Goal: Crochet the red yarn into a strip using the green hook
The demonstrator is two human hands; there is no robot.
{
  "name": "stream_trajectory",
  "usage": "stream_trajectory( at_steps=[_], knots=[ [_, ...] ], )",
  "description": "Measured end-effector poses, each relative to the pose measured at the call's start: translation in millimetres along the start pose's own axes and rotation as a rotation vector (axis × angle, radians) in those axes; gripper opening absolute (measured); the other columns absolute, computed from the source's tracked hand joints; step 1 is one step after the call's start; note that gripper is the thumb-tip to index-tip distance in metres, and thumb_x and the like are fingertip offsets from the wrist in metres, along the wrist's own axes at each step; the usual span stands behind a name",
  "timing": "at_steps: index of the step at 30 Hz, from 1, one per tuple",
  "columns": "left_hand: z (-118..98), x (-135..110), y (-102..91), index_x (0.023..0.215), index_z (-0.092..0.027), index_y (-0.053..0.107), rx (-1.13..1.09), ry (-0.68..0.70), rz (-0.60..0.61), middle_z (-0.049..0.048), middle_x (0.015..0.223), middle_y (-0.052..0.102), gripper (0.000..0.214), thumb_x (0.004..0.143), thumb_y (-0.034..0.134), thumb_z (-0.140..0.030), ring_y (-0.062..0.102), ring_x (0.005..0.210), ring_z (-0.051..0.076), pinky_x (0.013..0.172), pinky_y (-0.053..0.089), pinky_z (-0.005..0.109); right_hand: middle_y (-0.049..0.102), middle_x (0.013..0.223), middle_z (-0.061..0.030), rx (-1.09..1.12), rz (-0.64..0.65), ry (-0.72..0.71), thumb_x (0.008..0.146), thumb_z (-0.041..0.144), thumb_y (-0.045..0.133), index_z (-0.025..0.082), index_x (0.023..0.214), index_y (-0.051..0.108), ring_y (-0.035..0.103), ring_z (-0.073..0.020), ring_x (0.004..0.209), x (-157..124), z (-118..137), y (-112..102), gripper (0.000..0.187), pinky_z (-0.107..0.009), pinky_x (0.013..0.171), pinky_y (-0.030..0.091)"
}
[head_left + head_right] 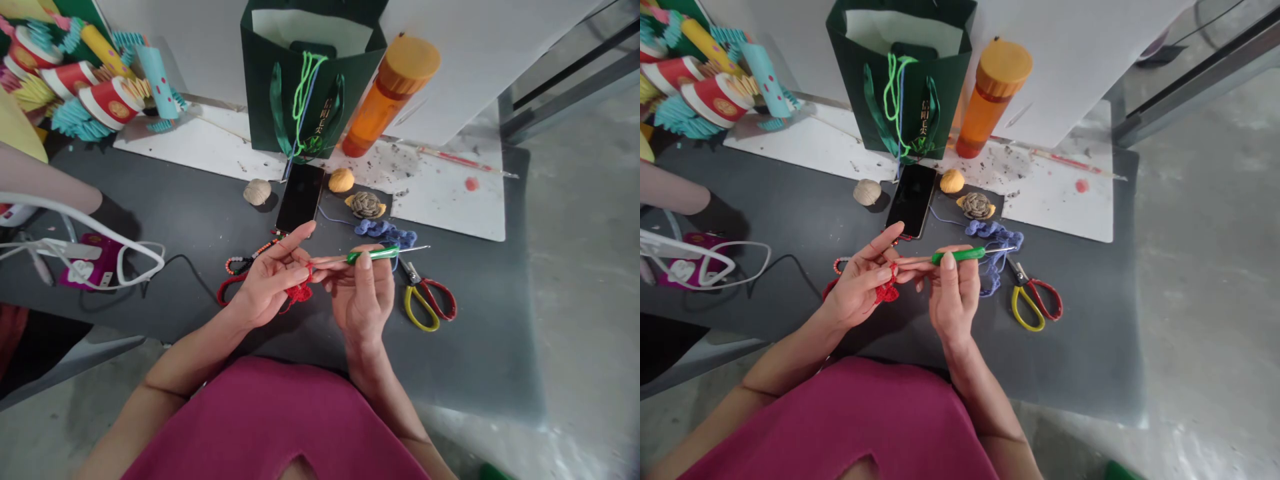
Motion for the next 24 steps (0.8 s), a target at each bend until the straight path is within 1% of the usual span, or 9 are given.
stream_trajectory(
  at_steps=[5, 8, 11, 12, 14, 16, 18, 21, 24],
  knots=[
    [0.4, -0.1, 0.6, 0.126, -0.033, 0.081, -0.001, 0.012, 0.022, -0.0036, 0.081, 0.069, 0.049, 0.079, 0.09, -0.025, 0.062, 0.071, 0.009, 0.077, 0.056, 0.024, 0.078, 0.065, 0.0052, -0.006, 0.036, -0.044, 0.103, 0.05, 0.061, 0.031, 0.098, 0.058, 0.077, -0.0195, 0.054, 1.9, -0.6, -1.5, 0.019, -0.029, 0.044, 0.049],
    [0.0, 0.1, 3.3, 0.123, -0.035, 0.083, -0.031, 0.011, 0.044, -0.0036, 0.08, 0.07, 0.046, 0.079, 0.09, -0.025, 0.063, 0.069, 0.009, 0.077, 0.056, 0.025, 0.076, 0.063, 0.0054, -0.03, 0.068, -0.034, 0.104, 0.048, 0.059, 0.031, 0.098, 0.058, 0.071, -0.0179, 0.047, 3.8, -0.9, -3.1, 0.018, -0.029, 0.04, 0.043],
    [0.2, 0.2, 5.4, 0.122, -0.035, 0.083, -0.058, -0.013, 0.06, -0.0032, 0.08, 0.072, 0.045, 0.079, 0.09, -0.024, 0.065, 0.07, 0.01, 0.08, 0.057, 0.027, 0.076, 0.062, 0.005, -0.072, 0.071, -0.022, 0.104, 0.051, 0.058, 0.031, 0.096, 0.058, 0.067, -0.0174, 0.042, 4.7, -1.5, -4.2, 0.021, -0.03, 0.037, 0.038],
    [0.4, 0.2, 5.6, 0.122, -0.035, 0.083, -0.066, -0.02, 0.063, -0.0032, 0.08, 0.072, 0.045, 0.079, 0.09, -0.024, 0.066, 0.071, 0.01, 0.081, 0.058, 0.027, 0.075, 0.062, 0.005, -0.076, 0.066, -0.021, 0.103, 0.051, 0.058, 0.031, 0.096, 0.058, 0.066, -0.0176, 0.042, 4.7, -1.9, -4.5, 0.021, -0.03, 0.038, 0.039],
    [1.0, 0.4, 5.6, 0.122, -0.035, 0.083, -0.083, -0.035, 0.067, -0.0033, 0.08, 0.072, 0.045, 0.079, 0.09, -0.023, 0.066, 0.072, 0.01, 0.081, 0.057, 0.026, 0.075, 0.061, 0.0051, -0.074, 0.054, -0.015, 0.103, 0.052, 0.058, 0.031, 0.096, 0.058, 0.069, -0.0187, 0.044, 4.4, -3.2, -5.1, 0.022, -0.032, 0.043, 0.047],
    [1.6, 0.6, 5.6, 0.123, -0.035, 0.083, -0.099, -0.047, 0.075, -0.0035, 0.079, 0.072, 0.046, 0.079, 0.09, -0.023, 0.066, 0.072, 0.009, 0.081, 0.057, 0.026, 0.075, 0.062, 0.0048, -0.063, 0.048, -0.005, 0.103, 0.053, 0.059, 0.031, 0.096, 0.057, 0.073, -0.0209, 0.051, 3.9, -4.2, -5.7, 0.023, -0.036, 0.054, 0.058],
    [2.1, 0.8, 5.8, 0.122, -0.034, 0.083, -0.11, -0.062, 0.081, -0.0032, 0.078, 0.071, 0.046, 0.079, 0.09, -0.022, 0.065, 0.071, 0.01, 0.081, 0.057, 0.027, 0.076, 0.063, 0.0044, -0.039, 0.062, 0.021, 0.101, 0.055, 0.061, 0.032, 0.096, 0.057, 0.077, -0.0229, 0.058, 3.3, -4.0, -5.8, 0.024, -0.04, 0.064, 0.064],
    [2.1, 0.6, 6.8, 0.121, -0.032, 0.084, -0.122, -0.077, 0.08, -0.0029, 0.078, 0.071, 0.045, 0.078, 0.09, -0.022, 0.064, 0.071, 0.01, 0.081, 0.057, 0.028, 0.076, 0.064, 0.005, 0.03, 0.088, 0.116, 0.1, 0.053, 0.064, 0.032, 0.096, 0.058, 0.078, -0.0235, 0.063, 1.8, -2.3, -4.7, 0.022, -0.042, 0.07, 0.066],
    [1.2, 0.2, 8.0, 0.121, -0.032, 0.084, -0.12, -0.078, 0.079, -0.003, 0.078, 0.072, 0.044, 0.079, 0.09, -0.022, 0.065, 0.071, 0.01, 0.08, 0.055, 0.027, 0.074, 0.063, 0.0056, 0.088, 0.064, 0.19, 0.099, 0.052, 0.066, 0.032, 0.096, 0.058, 0.08, -0.024, 0.067, 0.3, 0.1, -3.6, 0.022, -0.041, 0.069, 0.066]
  ],
)
Point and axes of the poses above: each hand's wrist, its own x-axis towards the middle knuckle, its own y-axis out of the palm, z = x × y, the point moved 3 cm from there along x, towards the middle knuckle
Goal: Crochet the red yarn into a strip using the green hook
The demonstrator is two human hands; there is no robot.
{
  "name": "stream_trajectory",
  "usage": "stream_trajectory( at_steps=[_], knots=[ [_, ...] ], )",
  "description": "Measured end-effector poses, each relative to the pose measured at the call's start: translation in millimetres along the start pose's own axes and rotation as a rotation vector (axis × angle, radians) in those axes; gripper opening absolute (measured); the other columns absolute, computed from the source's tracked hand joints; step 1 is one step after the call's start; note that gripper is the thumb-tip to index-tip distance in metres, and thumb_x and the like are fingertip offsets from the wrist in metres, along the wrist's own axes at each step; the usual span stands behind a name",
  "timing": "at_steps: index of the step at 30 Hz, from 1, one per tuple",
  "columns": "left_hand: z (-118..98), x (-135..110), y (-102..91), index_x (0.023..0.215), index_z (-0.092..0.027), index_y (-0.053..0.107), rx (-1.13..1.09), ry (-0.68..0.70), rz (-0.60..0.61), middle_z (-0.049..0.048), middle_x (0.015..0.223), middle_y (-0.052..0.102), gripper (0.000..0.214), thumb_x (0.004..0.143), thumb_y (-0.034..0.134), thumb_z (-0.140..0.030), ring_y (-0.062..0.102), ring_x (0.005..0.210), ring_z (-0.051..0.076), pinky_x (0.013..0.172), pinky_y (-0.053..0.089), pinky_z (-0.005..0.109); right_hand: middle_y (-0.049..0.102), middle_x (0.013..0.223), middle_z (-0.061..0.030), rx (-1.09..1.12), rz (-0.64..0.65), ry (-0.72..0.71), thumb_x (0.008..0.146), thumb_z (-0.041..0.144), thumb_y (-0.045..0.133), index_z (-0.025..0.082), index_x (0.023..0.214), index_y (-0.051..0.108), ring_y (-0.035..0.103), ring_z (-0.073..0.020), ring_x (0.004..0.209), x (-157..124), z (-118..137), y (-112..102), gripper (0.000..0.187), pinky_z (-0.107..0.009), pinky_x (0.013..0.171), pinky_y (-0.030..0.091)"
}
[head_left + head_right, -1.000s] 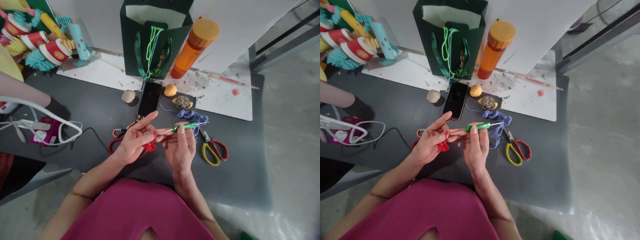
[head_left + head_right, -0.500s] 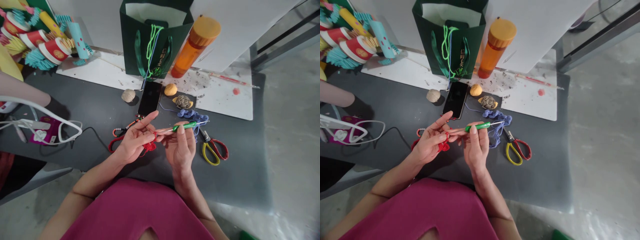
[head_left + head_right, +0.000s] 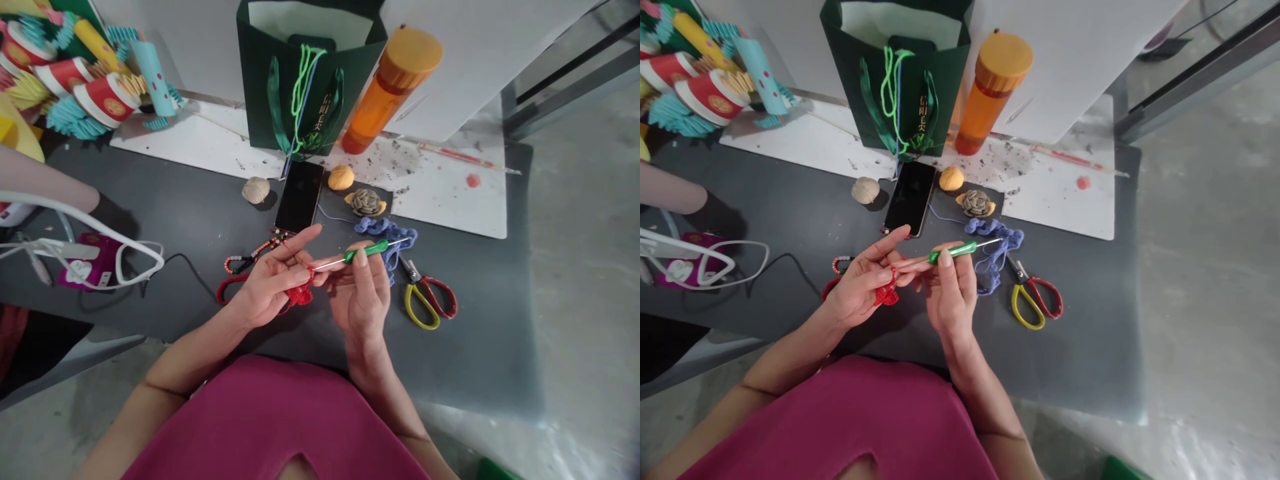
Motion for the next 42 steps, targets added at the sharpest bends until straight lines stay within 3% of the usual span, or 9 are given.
stream_trajectory(
  at_steps=[9, 16, 20, 24, 28, 31, 36, 40, 42],
  knots=[
    [-0.3, 1.1, 0.2, 0.119, -0.032, 0.085, -0.017, -0.003, -0.01, -0.0032, 0.077, 0.073, 0.044, 0.077, 0.09, -0.02, 0.067, 0.071, 0.01, 0.078, 0.058, 0.025, 0.075, 0.065, 0.0042, -0.019, 0.009, -0.151, 0.101, 0.048, 0.065, 0.034, 0.097, 0.062, 0.082, -0.0248, 0.072, 0.9, 0.2, -0.9, 0.015, -0.035, 0.055, 0.057],
    [0.6, 0.1, -2.5, 0.123, -0.032, 0.083, 0.022, 0.006, -0.023, -0.0034, 0.078, 0.071, 0.047, 0.078, 0.09, -0.021, 0.066, 0.071, 0.01, 0.08, 0.059, 0.026, 0.077, 0.07, 0.0038, -0.018, 0.016, -0.189, 0.104, 0.043, 0.061, 0.034, 0.1, 0.062, 0.081, -0.023, 0.069, 0.0, -2.2, -2.8, 0.01, -0.038, 0.065, 0.063],
    [2.9, -0.4, -2.5, 0.124, -0.035, 0.083, 0.042, 0.027, 0.004, -0.0043, 0.077, 0.069, 0.046, 0.08, 0.091, -0.025, 0.067, 0.072, 0.009, 0.08, 0.058, 0.026, 0.077, 0.069, 0.0065, 0.012, 0.062, -0.143, 0.101, 0.047, 0.067, 0.032, 0.098, 0.063, 0.073, -0.0173, 0.054, 1.2, -0.6, -1.6, 0.016, -0.035, 0.064, 0.065],
    [5.6, -2.2, -6.6, 0.131, -0.034, 0.08, 0.17, 0.12, -0.038, -0.0034, 0.078, 0.07, 0.054, 0.079, 0.093, -0.029, 0.068, 0.071, 0.01, 0.075, 0.057, 0.025, 0.081, 0.072, 0.009, 0.069, 0.128, -0.156, 0.094, 0.049, 0.078, 0.032, 0.093, 0.065, 0.065, -0.0122, 0.047, 3.0, 2.9, 4.4, 0.021, -0.029, 0.06, 0.063],
    [4.2, -4.6, -10.4, 0.137, -0.036, 0.076, 0.297, 0.26, -0.133, -0.0046, 0.079, 0.069, 0.062, 0.078, 0.094, -0.028, 0.066, 0.072, 0.009, 0.073, 0.057, 0.022, 0.086, 0.084, 0.0071, 0.067, 0.11, -0.29, 0.095, 0.038, 0.079, 0.033, 0.097, 0.071, 0.071, -0.011, 0.056, 2.4, 5.3, 7.2, 0.01, -0.023, 0.054, 0.057],
    [3.0, -5.0, -9.1, 0.136, -0.037, 0.076, 0.31, 0.308, -0.155, -0.0049, 0.082, 0.069, 0.061, 0.079, 0.094, -0.027, 0.064, 0.071, 0.007, 0.069, 0.055, 0.019, 0.088, 0.093, 0.0032, -0.089, 0.124, -0.414, 0.099, 0.032, 0.074, 0.032, 0.104, 0.074, 0.078, -0.0144, 0.067, -1.4, 7.8, 8.2, 0.004, -0.027, 0.059, 0.062],
    [6.9, -2.7, -8.6, 0.133, -0.031, 0.077, 0.168, 0.134, -0.15, -0.0058, 0.078, 0.069, 0.06, 0.076, 0.095, -0.024, 0.062, 0.069, 0.006, 0.072, 0.053, 0.017, 0.088, 0.105, -0.0017, -0.434, 0.05, -0.725, 0.093, 0.015, 0.077, 0.03, 0.107, 0.079, 0.084, -0.0199, 0.09, -11.5, 10.8, 8.4, 0.021, -0.037, 0.077, 0.066],
    [10.6, -2.0, -10.7, 0.129, -0.029, 0.079, 0.069, -0.057, -0.149, -0.0052, 0.084, 0.074, 0.059, 0.072, 0.096, -0.026, 0.067, 0.077, 0.007, 0.08, 0.055, 0.019, 0.085, 0.091, 0.0004, -0.342, -0.07, -0.522, 0.098, 0.028, 0.074, 0.027, 0.1, 0.076, 0.083, -0.0196, 0.083, -11.6, -1.7, -1.1, 0.003, -0.035, 0.072, 0.065],
    [9.9, -1.6, -11.2, 0.129, -0.029, 0.079, 0.058, -0.073, -0.137, -0.005, 0.085, 0.075, 0.06, 0.071, 0.097, -0.027, 0.069, 0.081, 0.008, 0.084, 0.056, 0.021, 0.081, 0.085, 0.0015, -0.386, -0.169, -0.485, 0.098, 0.033, 0.075, 0.026, 0.099, 0.075, 0.08, -0.0169, 0.074, -13.9, -4.3, -6.1, 0.007, -0.03, 0.062, 0.06]
  ],
)
Point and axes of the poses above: each hand's wrist, its own x-axis towards the middle knuckle, its own y-axis out of the palm, z = x × y, the point moved 3 cm from there along x, towards the middle knuckle
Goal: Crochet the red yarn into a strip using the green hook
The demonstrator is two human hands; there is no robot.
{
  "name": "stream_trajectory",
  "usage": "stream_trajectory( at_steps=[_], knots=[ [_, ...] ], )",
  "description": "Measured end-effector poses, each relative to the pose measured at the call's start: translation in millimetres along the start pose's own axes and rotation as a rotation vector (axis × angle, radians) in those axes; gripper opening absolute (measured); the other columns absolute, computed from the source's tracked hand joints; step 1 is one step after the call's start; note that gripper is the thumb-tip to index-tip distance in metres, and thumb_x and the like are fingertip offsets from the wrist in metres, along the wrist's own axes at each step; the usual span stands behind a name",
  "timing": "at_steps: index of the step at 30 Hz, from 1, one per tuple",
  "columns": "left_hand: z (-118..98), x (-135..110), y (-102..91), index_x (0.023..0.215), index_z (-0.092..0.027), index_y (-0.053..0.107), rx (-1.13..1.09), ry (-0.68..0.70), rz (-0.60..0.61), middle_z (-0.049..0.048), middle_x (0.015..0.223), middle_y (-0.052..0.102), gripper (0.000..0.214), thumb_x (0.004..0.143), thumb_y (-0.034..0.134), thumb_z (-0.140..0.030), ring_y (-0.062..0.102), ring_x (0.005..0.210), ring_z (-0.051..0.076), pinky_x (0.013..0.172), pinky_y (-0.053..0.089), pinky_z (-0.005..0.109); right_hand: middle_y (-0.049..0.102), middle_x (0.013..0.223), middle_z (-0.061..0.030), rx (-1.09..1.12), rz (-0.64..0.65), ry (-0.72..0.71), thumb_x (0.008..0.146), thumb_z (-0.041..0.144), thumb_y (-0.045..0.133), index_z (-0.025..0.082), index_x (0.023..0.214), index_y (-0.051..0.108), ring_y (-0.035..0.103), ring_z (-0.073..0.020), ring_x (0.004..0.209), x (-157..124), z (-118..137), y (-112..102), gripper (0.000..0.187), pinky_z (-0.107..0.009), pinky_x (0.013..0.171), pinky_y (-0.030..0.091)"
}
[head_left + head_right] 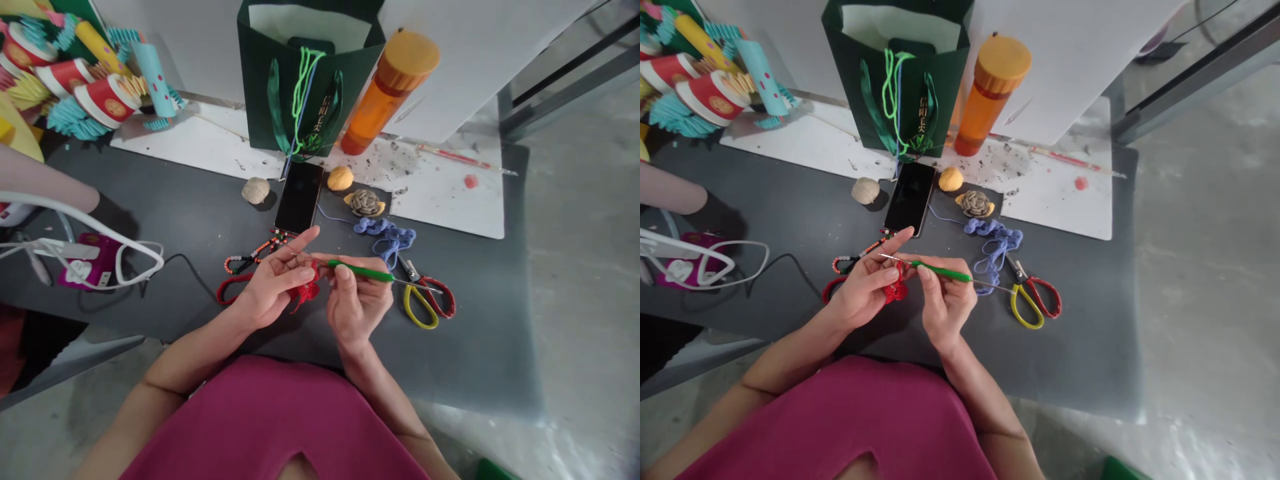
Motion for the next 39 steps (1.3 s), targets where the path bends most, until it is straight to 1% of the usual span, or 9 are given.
stream_trajectory(
  at_steps=[4, 8, 12, 16, 19, 22, 26, 32, 39],
  knots=[
    [-3.2, 0.5, -1.5, 0.127, -0.032, 0.08, 0.003, 0.018, 0.004, -0.0063, 0.08, 0.072, 0.059, 0.071, 0.097, -0.027, 0.069, 0.078, 0.009, 0.083, 0.056, 0.023, 0.075, 0.083, 0.0031, -0.039, -0.067, 0.002, 0.1, 0.04, 0.072, 0.029, 0.1, 0.07, 0.068, -0.0114, 0.054, -1.7, 5.2, -3.4, 0.012, -0.028, 0.051, 0.053],
    [-6.7, 0.9, -2.8, 0.124, -0.032, 0.082, 0.021, 0.0, 0.027, -0.0035, 0.081, 0.072, 0.053, 0.073, 0.095, -0.029, 0.069, 0.079, 0.012, 0.084, 0.057, 0.027, 0.076, 0.081, 0.0003, 0.089, -0.034, 0.112, 0.104, 0.044, 0.064, 0.032, 0.101, 0.061, 0.072, -0.0178, 0.054, 5.4, 8.5, -1.9, 0.013, -0.032, 0.045, 0.051],
    [-7.6, 0.8, 0.2, 0.112, -0.029, 0.087, -0.018, -0.074, 0.128, -0.0006, 0.083, 0.076, 0.044, 0.069, 0.097, -0.032, 0.069, 0.078, 0.011, 0.078, 0.055, 0.024, 0.074, 0.068, 0.0047, 0.255, 0.108, 0.309, 0.103, 0.052, 0.062, 0.032, 0.099, 0.058, 0.071, -0.0187, 0.05, 13.7, 1.6, 0.9, 0.021, -0.03, 0.042, 0.046],
    [-6.4, -0.4, 2.7, 0.116, -0.03, 0.086, 0.037, 0.005, 0.137, 0.0004, 0.088, 0.079, 0.044, 0.073, 0.096, -0.029, 0.064, 0.073, 0.01, 0.077, 0.055, 0.025, 0.074, 0.063, 0.0059, 0.37, 0.205, 0.454, 0.096, 0.058, 0.07, 0.031, 0.095, 0.061, 0.075, -0.0198, 0.059, 10.5, -6.1, 10.7, 0.029, -0.032, 0.053, 0.057],
    [-5.8, -1.5, 0.6, 0.125, -0.034, 0.082, 0.163, 0.135, 0.049, -0.001, 0.097, 0.08, 0.054, 0.074, 0.095, -0.022, 0.064, 0.078, 0.009, 0.081, 0.056, 0.024, 0.076, 0.072, 0.0059, 0.4, 0.116, 0.412, 0.088, 0.057, 0.08, 0.03, 0.09, 0.063, 0.075, -0.0174, 0.063, 7.4, -8.6, 16.1, 0.032, -0.032, 0.063, 0.062],
    [-6.0, -2.6, -0.5, 0.131, -0.036, 0.079, 0.24, 0.217, 0.023, -0.0007, 0.105, 0.08, 0.063, 0.073, 0.096, -0.02, 0.067, 0.088, 0.011, 0.086, 0.058, 0.024, 0.076, 0.075, 0.0065, 0.408, 0.077, 0.407, 0.091, 0.053, 0.079, 0.03, 0.092, 0.066, 0.07, -0.0135, 0.059, 6.6, -11.6, 18.1, 0.027, -0.028, 0.058, 0.058],
    [-7.9, -3.1, -2.3, 0.143, -0.033, 0.071, 0.311, 0.266, -0.053, -0.0034, 0.088, 0.073, 0.072, 0.076, 0.093, -0.018, 0.064, 0.082, 0.01, 0.085, 0.057, 0.024, 0.077, 0.086, 0.0041, 0.284, 0.042, 0.31, 0.095, 0.046, 0.076, 0.029, 0.093, 0.07, 0.072, -0.013, 0.072, 7.2, -11.5, 13.3, 0.018, -0.027, 0.065, 0.059],
    [-8.4, -3.4, -2.1, 0.143, -0.032, 0.071, 0.346, 0.335, -0.094, -0.0058, 0.079, 0.068, 0.071, 0.076, 0.092, -0.019, 0.061, 0.074, 0.01, 0.075, 0.055, 0.023, 0.078, 0.089, 0.0023, 0.095, 0.116, 0.111, 0.093, 0.034, 0.079, 0.031, 0.096, 0.079, 0.073, -0.0142, 0.082, 9.5, -7.3, 9.2, 0.004, -0.029, 0.074, 0.06],
    [-5.7, -3.1, -2.2, 0.148, -0.034, 0.066, 0.346, 0.306, -0.099, -0.0059, 0.082, 0.069, 0.078, 0.076, 0.092, -0.021, 0.061, 0.074, 0.009, 0.073, 0.054, 0.022, 0.077, 0.083, 0.003, 0.093, 0.119, 0.15, 0.084, 0.032, 0.088, 0.029, 0.09, 0.08, 0.073, -0.0143, 0.077, 14.3, -8.6, 9.3, 0.01, -0.028, 0.07, 0.062]
  ],
)
Point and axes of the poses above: each hand's wrist, its own x-axis towards the middle knuckle, its own y-axis out of the palm, z = x × y, the point moved 3 cm from there along x, towards the middle knuckle
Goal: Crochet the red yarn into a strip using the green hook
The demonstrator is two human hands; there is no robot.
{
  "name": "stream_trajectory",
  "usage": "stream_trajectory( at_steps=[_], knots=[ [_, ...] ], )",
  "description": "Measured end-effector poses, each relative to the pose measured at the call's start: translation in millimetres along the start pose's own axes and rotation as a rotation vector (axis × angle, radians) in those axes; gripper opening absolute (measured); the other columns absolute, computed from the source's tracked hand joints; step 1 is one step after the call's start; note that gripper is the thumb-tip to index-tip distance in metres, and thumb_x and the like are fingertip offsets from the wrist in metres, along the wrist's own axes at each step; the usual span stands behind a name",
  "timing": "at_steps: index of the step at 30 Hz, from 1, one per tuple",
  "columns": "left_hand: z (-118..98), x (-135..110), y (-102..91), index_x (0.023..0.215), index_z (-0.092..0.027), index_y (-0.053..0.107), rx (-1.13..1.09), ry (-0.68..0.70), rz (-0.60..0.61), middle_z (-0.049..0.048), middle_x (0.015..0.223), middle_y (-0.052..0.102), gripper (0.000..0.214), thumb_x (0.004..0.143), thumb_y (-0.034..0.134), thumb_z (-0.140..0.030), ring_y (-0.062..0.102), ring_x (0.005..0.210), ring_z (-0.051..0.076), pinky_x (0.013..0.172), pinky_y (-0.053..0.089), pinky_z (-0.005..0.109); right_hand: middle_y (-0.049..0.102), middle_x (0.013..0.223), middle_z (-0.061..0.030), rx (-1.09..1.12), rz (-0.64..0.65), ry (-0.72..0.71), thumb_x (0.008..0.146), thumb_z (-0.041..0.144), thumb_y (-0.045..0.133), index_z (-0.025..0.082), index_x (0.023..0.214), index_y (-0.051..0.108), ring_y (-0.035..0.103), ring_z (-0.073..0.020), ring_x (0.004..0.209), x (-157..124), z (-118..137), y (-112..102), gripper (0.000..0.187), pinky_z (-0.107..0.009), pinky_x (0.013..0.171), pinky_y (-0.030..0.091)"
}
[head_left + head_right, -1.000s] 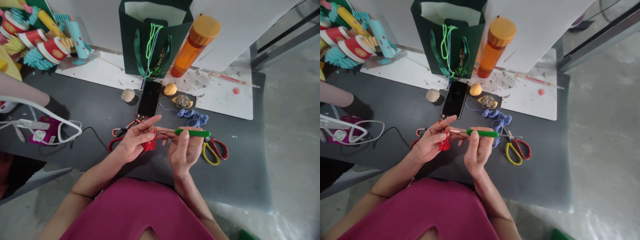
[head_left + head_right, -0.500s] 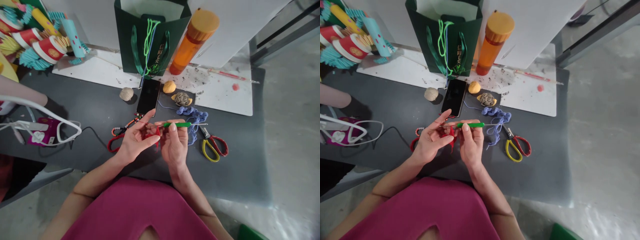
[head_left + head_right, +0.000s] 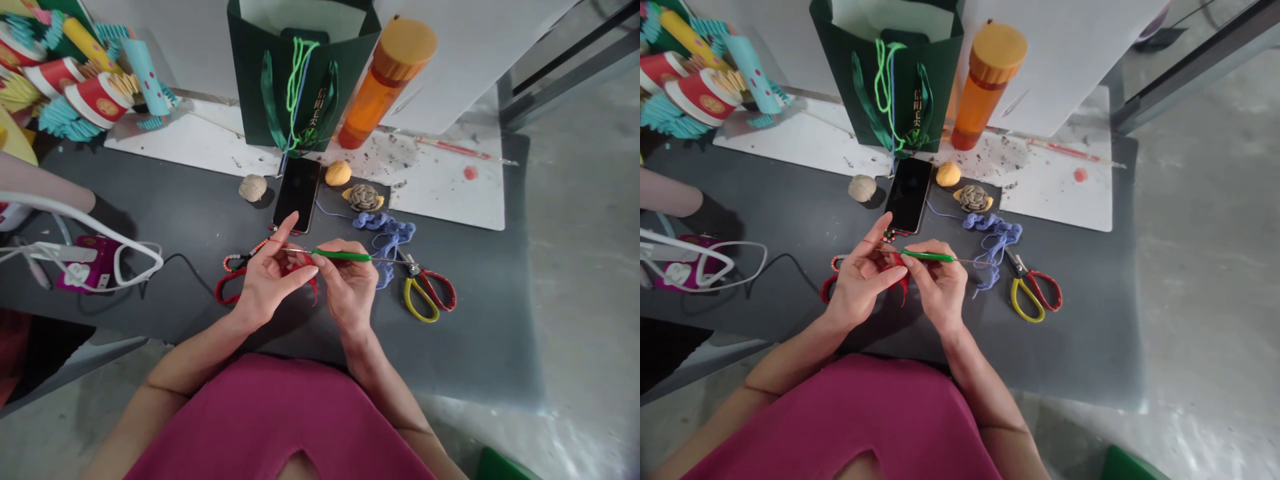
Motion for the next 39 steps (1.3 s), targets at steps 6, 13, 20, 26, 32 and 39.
stream_trajectory(
  at_steps=[6, 13, 20, 26, 32, 39],
  knots=[
    [2.8, -0.1, 4.4, 0.159, -0.036, 0.053, -0.077, -0.059, 0.042, -0.0075, 0.081, 0.069, 0.096, 0.074, 0.093, -0.02, 0.063, 0.077, 0.009, 0.079, 0.054, 0.021, 0.075, 0.083, 0.0046, 0.14, -0.047, 0.055, 0.084, 0.034, 0.089, 0.03, 0.09, 0.078, 0.071, -0.0115, 0.074, -1.1, -3.9, 1.2, 0.014, -0.024, 0.069, 0.06],
    [0.6, -1.2, 4.5, 0.169, -0.036, 0.035, -0.023, -0.042, 0.025, -0.0079, 0.083, 0.069, 0.109, 0.077, 0.091, -0.022, 0.065, 0.077, 0.009, 0.081, 0.054, 0.023, 0.083, 0.092, 0.0002, 0.004, 0.049, -0.129, 0.094, 0.03, 0.078, 0.03, 0.095, 0.074, 0.08, -0.0196, 0.087, 0.2, 7.9, 1.2, 0.003, -0.039, 0.079, 0.066],
    [4.0, 0.6, 3.0, 0.164, -0.033, 0.047, -0.094, -0.08, 0.072, -0.0074, 0.081, 0.07, 0.1, 0.076, 0.094, -0.026, 0.064, 0.075, 0.008, 0.076, 0.053, 0.021, 0.085, 0.093, 0.0003, 0.042, -0.015, -0.157, 0.093, 0.03, 0.079, 0.031, 0.094, 0.073, 0.082, -0.0224, 0.088, -7.4, 9.5, 5.5, 0.006, -0.043, 0.077, 0.068],
    [0.4, -1.6, 3.3, 0.162, -0.035, 0.049, -0.067, -0.105, 0.056, -0.0076, 0.082, 0.071, 0.105, 0.07, 0.096, -0.017, 0.064, 0.077, 0.008, 0.078, 0.054, 0.021, 0.084, 0.093, -0.0001, -0.055, 0.052, -0.231, 0.098, 0.026, 0.07, 0.031, 0.101, 0.07, 0.081, -0.0216, 0.088, -4.3, 14.3, 3.5, 0.006, -0.043, 0.079, 0.066],
    [4.9, -0.3, 3.5, 0.158, -0.032, 0.056, -0.111, -0.094, 0.085, -0.0065, 0.082, 0.069, 0.09, 0.077, 0.094, -0.024, 0.063, 0.075, 0.007, 0.077, 0.053, 0.02, 0.086, 0.097, 0.0014, 0.004, -0.066, -0.205, 0.095, 0.029, 0.076, 0.033, 0.097, 0.07, 0.082, -0.0225, 0.09, -10.9, 7.5, 6.4, 0.007, -0.043, 0.08, 0.065],
    [2.7, 2.8, 0.7, 0.153, -0.031, 0.062, -0.132, -0.154, 0.117, -0.0069, 0.079, 0.066, 0.087, 0.074, 0.096, -0.026, 0.061, 0.076, 0.007, 0.081, 0.053, 0.021, 0.083, 0.082, 0.0064, 0.418, 0.017, 0.131, 0.089, 0.039, 0.085, 0.03, 0.089, 0.064, 0.082, -0.0183, 0.079, -1.8, 0.6, 14.1, 0.023, -0.037, 0.079, 0.068]
  ],
)
Point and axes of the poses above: each hand's wrist, its own x-axis towards the middle knuckle, its own y-axis out of the palm, z = x × y, the point moved 3 cm from there along x, towards the middle knuckle
